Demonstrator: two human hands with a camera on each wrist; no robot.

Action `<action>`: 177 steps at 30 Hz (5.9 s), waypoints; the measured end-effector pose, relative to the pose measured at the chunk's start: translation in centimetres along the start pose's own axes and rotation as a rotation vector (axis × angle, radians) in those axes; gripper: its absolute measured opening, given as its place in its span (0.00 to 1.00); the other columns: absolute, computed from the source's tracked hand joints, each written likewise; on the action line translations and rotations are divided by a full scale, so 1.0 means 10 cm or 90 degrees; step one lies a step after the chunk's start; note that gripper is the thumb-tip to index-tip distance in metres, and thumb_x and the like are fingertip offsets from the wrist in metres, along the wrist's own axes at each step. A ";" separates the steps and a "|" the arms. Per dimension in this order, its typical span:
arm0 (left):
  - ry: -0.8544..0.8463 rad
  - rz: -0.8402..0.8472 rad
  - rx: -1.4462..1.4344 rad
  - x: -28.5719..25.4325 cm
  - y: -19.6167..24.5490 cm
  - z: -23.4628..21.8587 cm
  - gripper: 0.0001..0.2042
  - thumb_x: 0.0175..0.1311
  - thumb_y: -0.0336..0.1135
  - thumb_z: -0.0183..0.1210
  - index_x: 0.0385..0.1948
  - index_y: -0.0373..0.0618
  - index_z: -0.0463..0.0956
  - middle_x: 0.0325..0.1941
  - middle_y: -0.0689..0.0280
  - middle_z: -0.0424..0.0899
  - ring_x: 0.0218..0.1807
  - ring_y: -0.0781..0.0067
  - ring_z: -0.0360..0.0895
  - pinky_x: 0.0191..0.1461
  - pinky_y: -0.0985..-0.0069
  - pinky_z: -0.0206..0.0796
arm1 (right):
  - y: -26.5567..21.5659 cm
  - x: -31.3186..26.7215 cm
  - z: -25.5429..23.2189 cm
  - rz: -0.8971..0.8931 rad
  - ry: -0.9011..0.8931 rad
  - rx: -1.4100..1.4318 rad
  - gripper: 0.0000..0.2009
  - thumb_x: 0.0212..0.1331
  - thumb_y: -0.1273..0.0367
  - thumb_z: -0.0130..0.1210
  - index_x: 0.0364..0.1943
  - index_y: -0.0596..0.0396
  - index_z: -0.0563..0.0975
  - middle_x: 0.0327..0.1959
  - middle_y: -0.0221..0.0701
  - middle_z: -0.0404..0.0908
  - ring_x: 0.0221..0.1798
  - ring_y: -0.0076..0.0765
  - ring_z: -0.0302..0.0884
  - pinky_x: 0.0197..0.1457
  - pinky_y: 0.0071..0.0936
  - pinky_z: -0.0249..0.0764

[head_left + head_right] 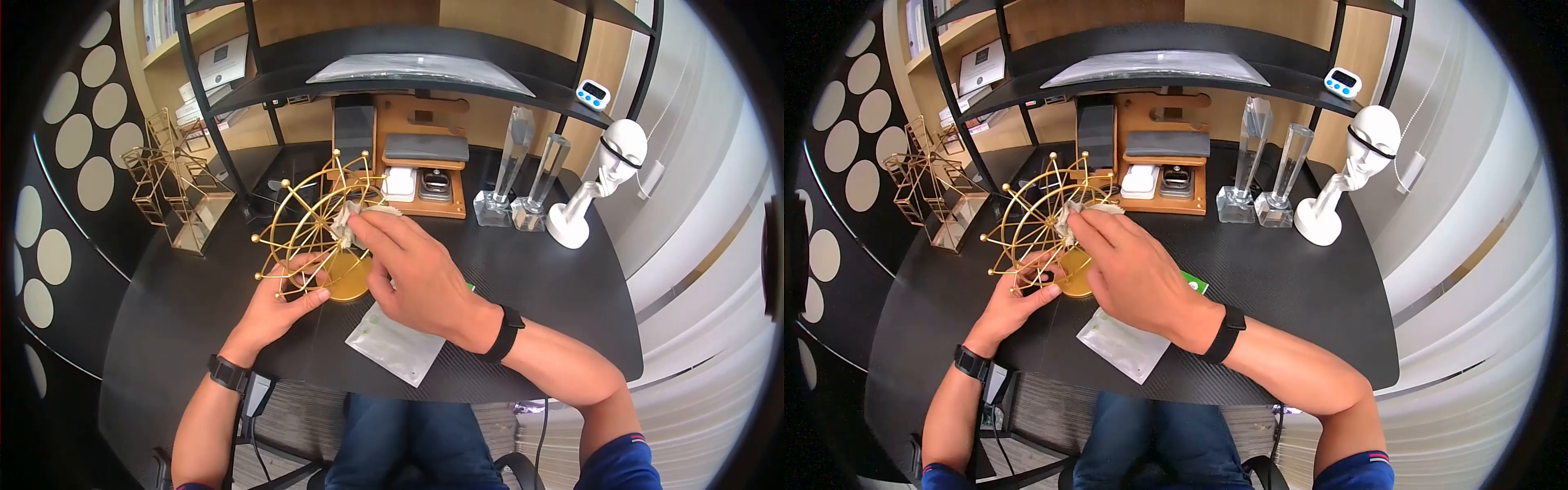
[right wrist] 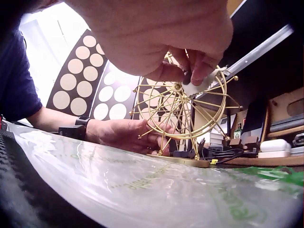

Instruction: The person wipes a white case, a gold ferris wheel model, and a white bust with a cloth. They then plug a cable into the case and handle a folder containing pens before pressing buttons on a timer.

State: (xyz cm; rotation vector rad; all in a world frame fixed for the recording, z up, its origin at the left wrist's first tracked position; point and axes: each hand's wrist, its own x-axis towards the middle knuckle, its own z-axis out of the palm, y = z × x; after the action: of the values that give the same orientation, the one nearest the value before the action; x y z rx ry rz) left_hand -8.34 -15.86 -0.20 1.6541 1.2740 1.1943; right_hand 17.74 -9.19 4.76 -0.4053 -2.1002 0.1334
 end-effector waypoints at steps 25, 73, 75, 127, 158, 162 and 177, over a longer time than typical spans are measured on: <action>-0.018 -0.047 -0.018 0.01 0.02 -0.01 0.30 0.71 0.33 0.71 0.73 0.42 0.71 0.56 0.67 0.84 0.59 0.76 0.78 0.67 0.73 0.71 | 0.00 -0.01 -0.11 0.017 -0.082 0.034 0.37 0.55 0.79 0.57 0.76 0.56 0.69 0.76 0.40 0.72 0.57 0.50 0.87 0.53 0.41 0.86; 0.001 -0.063 0.009 -0.02 0.02 0.00 0.30 0.70 0.34 0.73 0.72 0.43 0.73 0.60 0.66 0.84 0.63 0.75 0.78 0.67 0.71 0.71 | -0.09 0.05 -0.09 -0.096 -0.120 -0.082 0.34 0.55 0.74 0.64 0.71 0.58 0.72 0.76 0.37 0.71 0.39 0.35 0.85 0.38 0.31 0.85; 0.005 -0.053 0.009 0.00 -0.02 -0.01 0.31 0.70 0.34 0.73 0.73 0.43 0.72 0.61 0.67 0.84 0.62 0.75 0.77 0.67 0.71 0.70 | -0.08 0.01 -0.06 -0.093 -0.115 -0.079 0.33 0.56 0.74 0.64 0.70 0.58 0.73 0.75 0.38 0.73 0.39 0.34 0.85 0.39 0.30 0.86; -0.003 -0.029 0.000 0.00 -0.10 -0.03 0.30 0.72 0.37 0.72 0.73 0.42 0.72 0.66 0.67 0.82 0.64 0.76 0.77 0.67 0.72 0.68 | 0.01 -0.08 0.06 -0.132 -0.137 -0.073 0.26 0.64 0.72 0.61 0.68 0.63 0.75 0.70 0.37 0.78 0.52 0.35 0.88 0.45 0.32 0.86; 0.020 -0.028 -0.003 -0.02 -0.09 -0.01 0.29 0.71 0.37 0.72 0.72 0.42 0.73 0.62 0.69 0.83 0.57 0.78 0.78 0.63 0.74 0.70 | 0.01 -0.06 0.04 -0.130 -0.098 0.020 0.33 0.53 0.77 0.63 0.69 0.61 0.74 0.71 0.44 0.73 0.69 0.49 0.79 0.62 0.38 0.85; 0.015 -0.058 -0.027 -0.05 -0.17 -0.06 0.28 0.72 0.31 0.70 0.72 0.40 0.72 0.67 0.66 0.81 0.65 0.76 0.77 0.70 0.72 0.69 | -0.05 -0.06 0.03 -0.187 -0.176 0.061 0.28 0.60 0.74 0.61 0.68 0.60 0.77 0.71 0.39 0.78 0.72 0.42 0.77 0.69 0.38 0.81; -0.005 -0.025 -0.010 -0.02 -0.11 -0.05 0.30 0.72 0.35 0.71 0.73 0.42 0.70 0.69 0.65 0.80 0.67 0.72 0.76 0.72 0.70 0.68 | -0.04 -0.09 0.06 -0.234 -0.130 -0.144 0.19 0.67 0.69 0.57 0.60 0.62 0.82 0.68 0.38 0.80 0.70 0.43 0.79 0.73 0.39 0.75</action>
State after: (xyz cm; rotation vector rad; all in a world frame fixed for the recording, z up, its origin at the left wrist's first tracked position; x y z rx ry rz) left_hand -9.20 -15.79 -1.08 1.6143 1.2830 1.1696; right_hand 17.53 -9.85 3.79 -0.1346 -2.3621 -0.2919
